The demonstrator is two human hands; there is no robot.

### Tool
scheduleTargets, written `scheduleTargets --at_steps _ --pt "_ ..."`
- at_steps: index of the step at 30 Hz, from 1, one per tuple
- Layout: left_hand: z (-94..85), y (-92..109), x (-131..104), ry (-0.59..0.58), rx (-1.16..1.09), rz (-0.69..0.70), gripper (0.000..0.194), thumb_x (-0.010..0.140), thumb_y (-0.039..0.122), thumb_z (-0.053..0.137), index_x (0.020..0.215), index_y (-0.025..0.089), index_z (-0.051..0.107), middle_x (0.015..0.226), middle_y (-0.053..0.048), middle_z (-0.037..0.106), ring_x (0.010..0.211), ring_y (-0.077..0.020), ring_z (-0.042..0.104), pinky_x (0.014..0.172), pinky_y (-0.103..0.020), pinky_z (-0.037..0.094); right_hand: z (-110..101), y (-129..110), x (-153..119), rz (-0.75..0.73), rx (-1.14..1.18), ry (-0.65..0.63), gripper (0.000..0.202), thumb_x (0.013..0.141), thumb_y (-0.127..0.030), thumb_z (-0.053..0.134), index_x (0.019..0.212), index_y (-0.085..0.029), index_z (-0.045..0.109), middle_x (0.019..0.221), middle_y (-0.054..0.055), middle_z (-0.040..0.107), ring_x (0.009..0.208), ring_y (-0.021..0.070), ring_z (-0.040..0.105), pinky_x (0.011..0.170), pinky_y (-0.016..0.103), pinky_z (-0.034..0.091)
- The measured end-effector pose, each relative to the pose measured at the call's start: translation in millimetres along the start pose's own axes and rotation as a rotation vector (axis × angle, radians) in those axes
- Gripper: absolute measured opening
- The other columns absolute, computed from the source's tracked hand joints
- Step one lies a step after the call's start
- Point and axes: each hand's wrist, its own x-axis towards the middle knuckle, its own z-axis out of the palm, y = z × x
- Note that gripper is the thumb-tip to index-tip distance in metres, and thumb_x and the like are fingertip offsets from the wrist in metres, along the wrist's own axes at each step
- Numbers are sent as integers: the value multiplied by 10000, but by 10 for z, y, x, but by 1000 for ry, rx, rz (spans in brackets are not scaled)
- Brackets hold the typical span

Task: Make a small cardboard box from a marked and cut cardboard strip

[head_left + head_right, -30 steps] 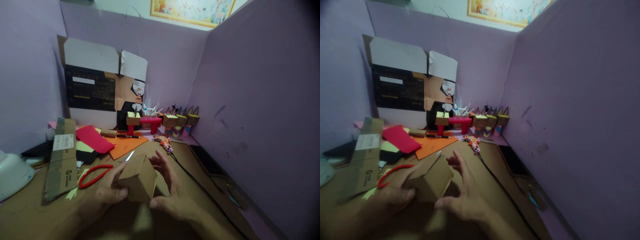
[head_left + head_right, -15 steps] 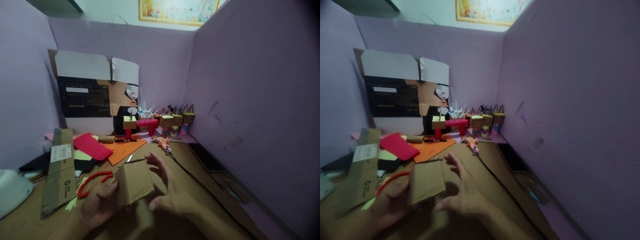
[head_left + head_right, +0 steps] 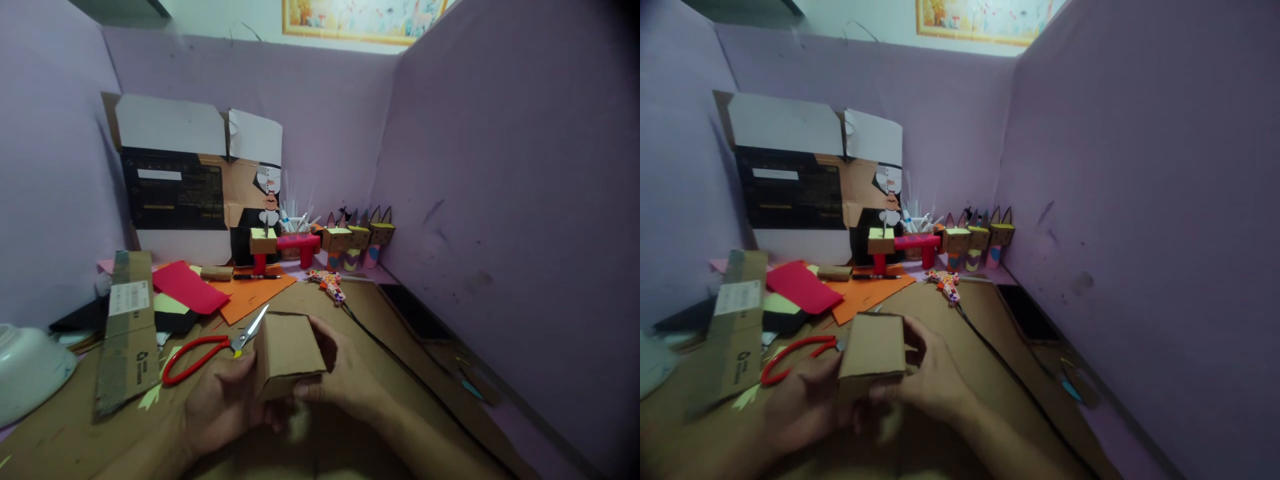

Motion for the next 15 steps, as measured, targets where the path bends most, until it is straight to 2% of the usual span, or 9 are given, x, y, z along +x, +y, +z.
scheduleTargets --at_steps 4,7,9,11,13,15 --pt "51 23 -12 136 98 28 339 815 359 535 1041 127 634 854 -113 684 722 -222 617 597 -325 485 -38 -19 24 12 -55 37 620 547 -257 803 1116 -195 563 1076 76 640 1011 258 577 789 338 487" --pt "117 64 -28 251 211 124 450 829 324 520 1251 176 483 1027 -112 649 815 -230 610 587 -299 479 -61 -7 23 34 -159 65 661 519 -210 813 1126 -195 549 1093 76 629 999 245 588 787 329 504" --pt "153 80 -39 291 251 190 575 810 335 546 1342 223 358 1201 -98 575 993 -263 569 657 -305 485 -62 15 14 49 -234 65 693 503 -176 816 1136 -205 536 1112 69 613 976 231 603 781 324 519" --pt "172 66 -43 311 240 222 647 800 360 561 1376 244 290 1284 -73 521 1128 -275 498 798 -326 463 -52 47 6 47 -280 47 703 516 -168 810 1152 -220 516 1125 62 597 961 220 614 776 323 532" --pt "175 19 -36 323 189 234 680 808 371 557 1397 258 236 1287 -54 522 1172 -261 469 909 -338 411 -36 87 1 16 -307 29 709 523 -170 810 1159 -240 504 1138 53 581 983 218 608 802 332 532" --pt "174 -44 -19 344 133 240 685 837 382 525 1414 278 170 1265 -43 539 1172 -249 470 951 -345 383 -27 132 0 -18 -308 21 741 508 -172 823 1170 -257 501 1172 52 557 1053 231 575 861 353 512"
